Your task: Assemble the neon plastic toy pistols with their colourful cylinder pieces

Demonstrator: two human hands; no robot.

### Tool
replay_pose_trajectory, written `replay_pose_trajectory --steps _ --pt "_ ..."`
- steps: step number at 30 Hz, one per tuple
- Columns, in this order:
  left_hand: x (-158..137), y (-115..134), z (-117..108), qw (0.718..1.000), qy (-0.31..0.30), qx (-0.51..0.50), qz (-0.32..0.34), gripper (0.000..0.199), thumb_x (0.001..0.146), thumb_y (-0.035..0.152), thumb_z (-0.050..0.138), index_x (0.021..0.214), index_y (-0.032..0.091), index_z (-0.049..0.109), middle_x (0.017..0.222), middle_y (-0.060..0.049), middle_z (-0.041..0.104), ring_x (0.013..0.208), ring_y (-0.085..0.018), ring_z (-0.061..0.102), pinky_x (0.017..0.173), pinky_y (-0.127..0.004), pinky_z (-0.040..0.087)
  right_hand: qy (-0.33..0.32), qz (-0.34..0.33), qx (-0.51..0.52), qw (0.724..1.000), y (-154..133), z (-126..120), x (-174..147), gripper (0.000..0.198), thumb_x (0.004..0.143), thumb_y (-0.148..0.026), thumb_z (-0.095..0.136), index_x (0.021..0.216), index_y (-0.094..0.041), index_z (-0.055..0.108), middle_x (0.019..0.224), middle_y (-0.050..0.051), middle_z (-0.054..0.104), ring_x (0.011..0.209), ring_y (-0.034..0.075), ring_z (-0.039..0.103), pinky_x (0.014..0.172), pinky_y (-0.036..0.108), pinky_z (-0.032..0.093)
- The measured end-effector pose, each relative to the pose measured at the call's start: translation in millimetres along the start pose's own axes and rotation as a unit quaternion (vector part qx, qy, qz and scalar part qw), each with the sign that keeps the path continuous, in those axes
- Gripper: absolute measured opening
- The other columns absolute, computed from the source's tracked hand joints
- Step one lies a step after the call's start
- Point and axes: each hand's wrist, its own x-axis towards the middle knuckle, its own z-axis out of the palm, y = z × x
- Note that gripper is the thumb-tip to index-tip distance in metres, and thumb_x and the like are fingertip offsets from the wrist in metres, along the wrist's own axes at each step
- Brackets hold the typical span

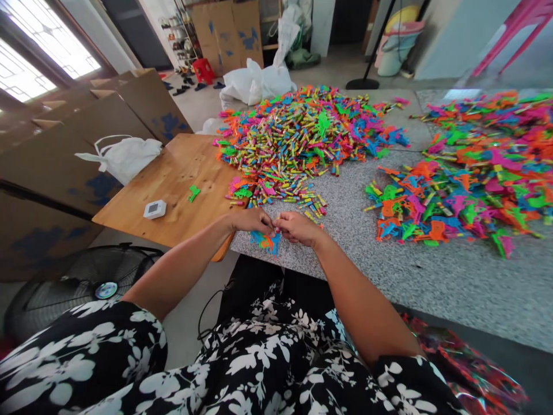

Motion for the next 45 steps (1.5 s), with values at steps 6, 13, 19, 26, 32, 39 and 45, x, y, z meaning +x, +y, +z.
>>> replay_pose_trajectory --steps 6,13,19,26,32,39,45 --pt "6 7 3 0.998 0.038 0.05 0.002 0.03 0.07 0.048 0.087 0.066 0.019 0.078 0.054 0.004 0.059 0.054 -0.009 0.046 0.055 -0.024 0.032 0.062 -0.022 0.031 0.997 11 1 -4 0.042 0.076 -0.053 0.08 0.077 -0.025 0.049 0.049 -0.013 0.034 0.038 0.007 0.025 0.036 0.021 0.02" --pt "-11 -16 -3 0.972 0.08 -0.214 -0.045 0.032 0.072 0.037 0.088 0.097 0.018 0.083 0.09 -0.005 0.076 0.073 -0.012 0.062 0.066 -0.023 0.045 0.446 -0.153 0.095 0.877 6 -69 -29 0.026 0.084 -0.049 0.066 0.081 -0.023 0.058 0.059 -0.004 0.054 0.044 0.01 0.042 0.039 0.022 0.033" --pt "-20 -31 8 0.909 0.172 -0.376 -0.056 0.045 0.074 0.025 0.082 0.118 0.017 0.079 0.092 -0.005 0.075 0.068 -0.009 0.06 0.063 -0.022 0.046 0.504 -0.114 -0.227 0.826 32 -78 -27 0.018 0.086 -0.039 0.067 0.088 -0.021 0.069 0.09 0.008 0.074 0.077 0.021 0.066 0.069 0.033 0.055" --pt "-2 -28 18 0.898 0.24 -0.369 -0.004 0.041 0.068 0.015 0.084 0.108 0.012 0.077 0.084 0.0 0.071 0.07 -0.007 0.062 0.072 -0.021 0.048 0.394 -0.004 -0.524 0.755 48 -48 -6 0.014 0.093 -0.026 0.066 0.1 -0.018 0.075 0.126 0.02 0.069 0.104 0.033 0.07 0.09 0.044 0.053" --pt "-1 -25 20 0.908 0.276 -0.314 0.016 0.03 0.069 0.027 0.087 0.093 0.014 0.077 0.082 -0.001 0.072 0.072 -0.01 0.062 0.073 -0.023 0.047 0.386 -0.07 -0.36 0.847 30 -34 -3 0.01 0.09 -0.031 0.065 0.09 -0.021 0.066 0.095 0.009 0.075 0.089 0.024 0.071 0.084 0.038 0.054" --pt "-11 -2 20 0.966 0.183 -0.169 0.063 0.033 0.081 0.043 0.081 0.097 0.015 0.082 0.083 -0.002 0.073 0.075 -0.013 0.06 0.073 -0.026 0.046 0.202 -0.195 -0.122 0.952 4 -5 -13 0.03 0.086 -0.044 0.068 0.106 -0.021 0.066 0.081 0.001 0.071 0.057 0.013 0.056 0.053 0.027 0.048" --pt "-16 6 14 0.973 0.162 -0.145 0.071 0.035 0.083 0.045 0.079 0.101 0.015 0.082 0.08 -0.001 0.071 0.07 -0.011 0.057 0.068 -0.025 0.043 0.211 -0.205 -0.119 0.948 7 -5 -14 0.041 0.085 -0.046 0.071 0.116 -0.02 0.074 0.075 -0.002 0.066 0.056 0.012 0.052 0.052 0.027 0.046"
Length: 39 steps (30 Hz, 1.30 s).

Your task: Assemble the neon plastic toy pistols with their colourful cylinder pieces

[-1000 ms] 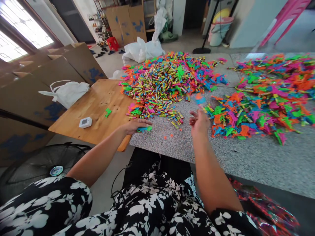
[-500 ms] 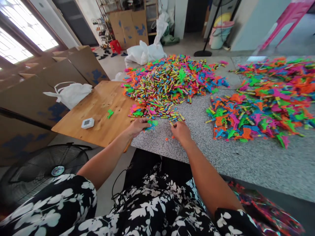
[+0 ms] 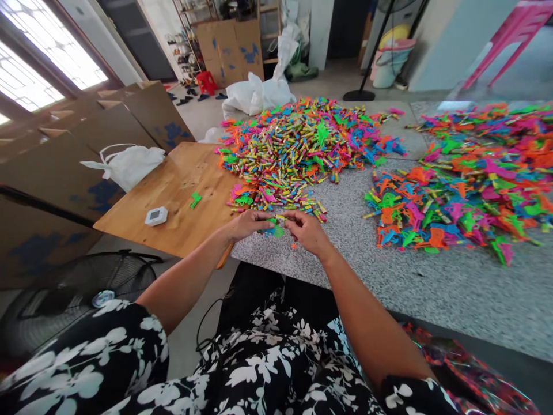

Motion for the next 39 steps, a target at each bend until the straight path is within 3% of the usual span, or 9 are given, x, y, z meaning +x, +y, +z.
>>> replay_pose_trajectory --steps 8,15,20,25,29,31,35,37,39 --pt "-1 -1 -2 0.999 -0.006 0.037 -0.014 0.033 0.085 0.043 0.077 0.099 0.014 0.082 0.078 -0.001 0.07 0.067 -0.011 0.056 0.066 -0.025 0.044 0.003 -0.003 -0.026 1.0 0 -6 -4 0.039 0.084 -0.044 0.073 0.114 -0.02 0.081 0.067 -0.002 0.064 0.056 0.013 0.053 0.054 0.028 0.048" --pt "-1 8 -5 0.997 -0.018 0.08 -0.01 0.035 0.085 0.045 0.076 0.102 0.015 0.081 0.077 -0.001 0.069 0.067 -0.011 0.056 0.064 -0.025 0.043 -0.011 0.052 0.135 0.989 2 -1 -9 0.042 0.079 -0.051 0.079 0.106 -0.018 0.079 0.072 -0.001 0.066 0.052 0.012 0.055 0.047 0.028 0.05" --pt "0 16 -5 0.992 -0.018 0.125 0.003 0.035 0.086 0.044 0.075 0.105 0.015 0.082 0.077 0.0 0.069 0.067 -0.011 0.055 0.064 -0.024 0.041 -0.014 0.071 0.214 0.974 9 3 -13 0.043 0.076 -0.052 0.082 0.103 -0.019 0.078 0.069 -0.002 0.063 0.049 0.011 0.051 0.043 0.026 0.044" --pt "1 13 -6 0.989 -0.028 0.145 -0.012 0.036 0.087 0.045 0.074 0.106 0.016 0.082 0.074 0.0 0.069 0.064 -0.011 0.054 0.061 -0.024 0.039 -0.018 0.031 0.061 0.997 4 -5 -16 0.04 0.085 -0.049 0.073 0.11 -0.019 0.081 0.068 -0.002 0.062 0.053 0.012 0.052 0.05 0.027 0.046" --pt "3 6 1 0.988 0.019 0.149 -0.024 0.032 0.084 0.041 0.076 0.102 0.015 0.082 0.075 0.0 0.07 0.065 -0.011 0.055 0.062 -0.024 0.04 -0.024 -0.011 -0.09 0.996 -4 -13 -19 0.035 0.088 -0.042 0.07 0.11 -0.019 0.083 0.074 0.002 0.07 0.062 0.015 0.058 0.058 0.028 0.048" --pt "5 3 9 0.991 0.023 0.131 -0.024 0.031 0.082 0.041 0.077 0.098 0.015 0.081 0.076 -0.001 0.07 0.066 -0.012 0.056 0.063 -0.024 0.042 -0.053 0.016 -0.092 0.994 -5 -17 -22 0.037 0.088 -0.043 0.069 0.111 -0.019 0.083 0.068 0.001 0.068 0.056 0.014 0.056 0.054 0.027 0.046" --pt "12 -4 15 0.993 -0.036 0.1 -0.043 0.031 0.083 0.043 0.076 0.097 0.016 0.078 0.078 -0.003 0.071 0.068 -0.014 0.061 0.066 -0.026 0.047 -0.118 0.125 -0.029 0.985 6 -38 -23 0.042 0.08 -0.047 0.075 0.107 -0.016 0.081 0.062 -0.001 0.065 0.047 0.012 0.051 0.045 0.026 0.043" --pt "18 -9 2 0.991 0.006 0.13 -0.029 0.03 0.085 0.042 0.076 0.1 0.017 0.075 0.086 -0.005 0.073 0.077 -0.017 0.065 0.073 -0.028 0.051 -0.049 0.167 -0.024 0.985 14 -59 -19 0.038 0.074 -0.044 0.079 0.098 -0.015 0.079 0.065 0.001 0.067 0.048 0.013 0.053 0.044 0.026 0.041" --pt "24 -14 -23 0.974 0.117 0.193 -0.005 0.028 0.085 0.035 0.077 0.106 0.018 0.073 0.102 -0.009 0.074 0.095 -0.022 0.068 0.087 -0.032 0.052 0.14 0.171 0.001 0.975 20 -84 -13 0.031 0.073 -0.042 0.077 0.092 -0.018 0.075 0.068 0.002 0.068 0.048 0.012 0.052 0.043 0.025 0.039"
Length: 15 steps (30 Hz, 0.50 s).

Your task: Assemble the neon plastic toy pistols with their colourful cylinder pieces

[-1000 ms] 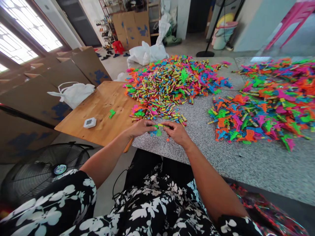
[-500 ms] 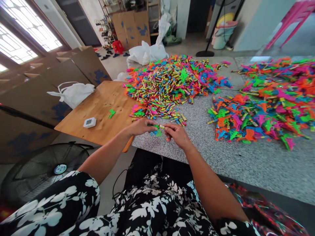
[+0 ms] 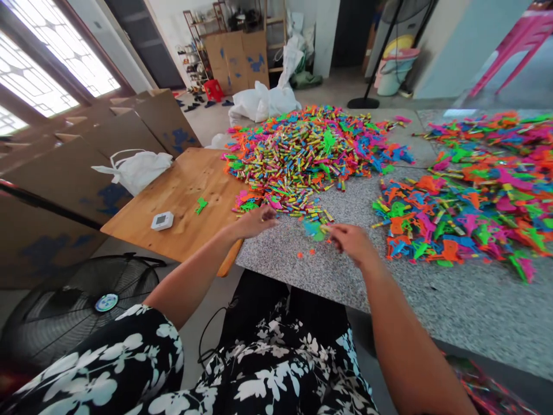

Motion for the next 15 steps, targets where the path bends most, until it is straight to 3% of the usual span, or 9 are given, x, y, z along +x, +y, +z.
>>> replay_pose_trajectory --steps 2,4,5,7,8,11,13,15 --pt "12 -20 -26 0.988 0.127 0.077 -0.036 0.029 0.086 0.03 0.075 0.111 0.017 0.071 0.115 -0.013 0.071 0.111 -0.028 0.065 0.099 -0.038 0.049 0.204 -0.034 0.11 0.972 1 -18 14 0.026 0.079 -0.042 0.07 0.093 -0.02 0.068 0.082 0.005 0.073 0.05 0.011 0.052 0.045 0.026 0.041" --pt "24 -41 -50 0.965 0.211 0.124 -0.094 0.039 0.08 0.028 0.08 0.115 0.016 0.068 0.126 -0.019 0.067 0.126 -0.036 0.059 0.105 -0.043 0.045 0.29 -0.056 0.144 0.944 3 -25 23 0.025 0.084 -0.043 0.062 0.097 -0.022 0.065 0.099 0.009 0.076 0.054 0.012 0.056 0.049 0.027 0.044" --pt "30 -51 -60 0.959 0.223 0.132 -0.112 0.043 0.077 0.028 0.083 0.115 0.015 0.068 0.129 -0.021 0.065 0.129 -0.039 0.057 0.106 -0.044 0.044 0.285 -0.059 0.103 0.951 4 -23 26 0.025 0.086 -0.043 0.06 0.098 -0.022 0.065 0.103 0.011 0.076 0.058 0.014 0.06 0.052 0.029 0.047" --pt "42 -69 -71 0.952 0.228 0.137 -0.153 0.042 0.074 0.033 0.086 0.107 0.014 0.068 0.128 -0.023 0.065 0.13 -0.042 0.056 0.104 -0.044 0.044 0.228 -0.059 -0.082 0.968 8 -9 27 0.024 0.088 -0.041 0.062 0.097 -0.02 0.069 0.104 0.013 0.076 0.073 0.021 0.069 0.064 0.032 0.053" --pt "47 -75 -73 0.948 0.229 0.131 -0.178 0.04 0.072 0.035 0.087 0.1 0.014 0.067 0.124 -0.023 0.067 0.129 -0.042 0.057 0.102 -0.043 0.044 0.197 -0.061 -0.193 0.959 11 2 27 0.024 0.089 -0.039 0.063 0.098 -0.018 0.071 0.105 0.014 0.076 0.083 0.024 0.072 0.072 0.034 0.055" --pt "60 -88 -72 0.939 0.237 0.112 -0.222 0.04 0.066 0.038 0.09 0.084 0.016 0.062 0.111 -0.021 0.069 0.122 -0.04 0.061 0.094 -0.038 0.046 0.138 -0.063 -0.438 0.886 16 37 26 0.03 0.096 -0.038 0.062 0.111 -0.015 0.073 0.118 0.019 0.072 0.103 0.031 0.072 0.088 0.039 0.054" --pt "66 -92 -70 0.938 0.236 0.101 -0.232 0.044 0.061 0.036 0.092 0.081 0.017 0.058 0.103 -0.018 0.07 0.114 -0.038 0.064 0.088 -0.035 0.046 0.114 -0.061 -0.508 0.852 16 55 26 0.036 0.1 -0.039 0.06 0.124 -0.013 0.068 0.129 0.022 0.068 0.104 0.031 0.073 0.086 0.039 0.053" --pt "67 -94 -69 0.94 0.227 0.076 -0.242 0.046 0.057 0.03 0.093 0.083 0.019 0.057 0.096 -0.013 0.069 0.103 -0.033 0.066 0.082 -0.033 0.045 0.093 -0.066 -0.535 0.837 15 66 26 0.041 0.102 -0.038 0.058 0.133 -0.012 0.063 0.133 0.022 0.065 0.103 0.031 0.073 0.083 0.039 0.053"
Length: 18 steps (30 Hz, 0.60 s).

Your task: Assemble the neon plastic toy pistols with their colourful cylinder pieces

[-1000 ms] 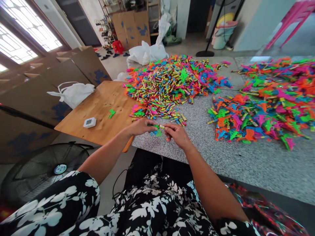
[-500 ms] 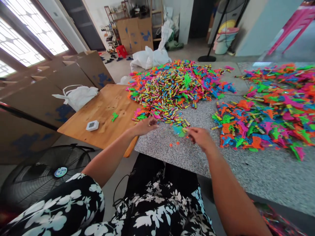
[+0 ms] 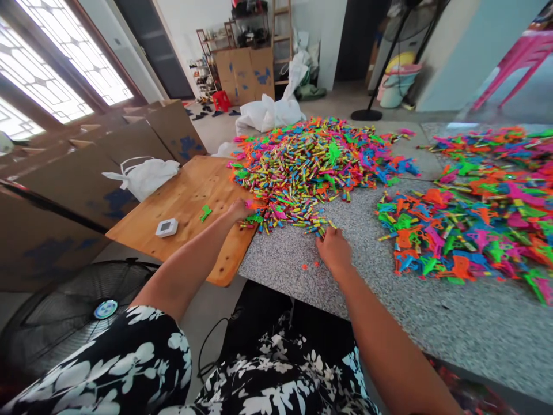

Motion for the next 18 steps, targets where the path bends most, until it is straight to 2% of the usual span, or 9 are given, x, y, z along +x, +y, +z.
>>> replay_pose_trajectory --steps 4,8,10,12,15,18 --pt "-3 -3 -4 0.997 -0.01 -0.07 -0.011 0.044 0.061 0.02 0.089 0.093 0.02 0.058 0.08 -0.003 0.065 0.08 -0.023 0.064 0.072 -0.03 0.043 -0.017 -0.04 -0.015 0.999 -6 -3 -5 0.038 0.102 -0.034 0.057 0.136 -0.016 0.059 0.134 0.018 0.063 0.1 0.029 0.072 0.079 0.036 0.052" --pt "-18 0 -21 0.988 0.02 -0.155 0.016 0.039 0.068 0.015 0.081 0.1 0.019 0.06 0.078 0.002 0.064 0.073 -0.015 0.06 0.069 -0.026 0.044 -0.009 -0.074 -0.045 0.996 -8 -8 -15 0.028 0.103 -0.033 0.055 0.124 -0.017 0.066 0.13 0.018 0.062 0.099 0.028 0.071 0.081 0.035 0.053" --pt "-29 4 -29 0.969 -0.017 -0.243 0.033 0.032 0.071 0.018 0.081 0.095 0.018 0.06 0.077 0.002 0.065 0.07 -0.012 0.06 0.069 -0.024 0.046 -0.004 -0.078 -0.053 0.996 -11 -10 -18 0.028 0.103 -0.034 0.057 0.121 -0.016 0.068 0.131 0.019 0.061 0.102 0.028 0.071 0.083 0.036 0.053" --pt "-44 9 -33 0.946 -0.079 -0.313 0.044 0.032 0.072 0.025 0.084 0.089 0.018 0.058 0.076 0.002 0.066 0.066 -0.011 0.061 0.066 -0.024 0.049 -0.006 -0.076 -0.058 0.995 -13 -10 -18 0.028 0.103 -0.034 0.057 0.12 -0.015 0.069 0.13 0.02 0.063 0.103 0.029 0.071 0.084 0.037 0.054" --pt "-71 17 -30 0.926 -0.134 -0.348 0.055 0.047 0.066 0.037 0.093 0.092 0.018 0.058 0.075 0.002 0.067 0.064 -0.012 0.064 0.06 -0.023 0.049 -0.024 -0.071 -0.051 0.996 -14 -10 -15 0.028 0.103 -0.032 0.055 0.117 -0.015 0.072 0.125 0.019 0.068 0.103 0.03 0.072 0.084 0.037 0.054" --pt "-97 23 -20 0.92 -0.16 -0.351 0.071 0.056 0.063 0.045 0.096 0.096 0.018 0.06 0.071 0.004 0.066 0.059 -0.01 0.062 0.053 -0.021 0.046 -0.035 -0.06 -0.019 0.997 -12 -11 -10 0.023 0.1 -0.029 0.057 0.104 -0.016 0.074 0.118 0.018 0.073 0.102 0.03 0.073 0.082 0.037 0.053"
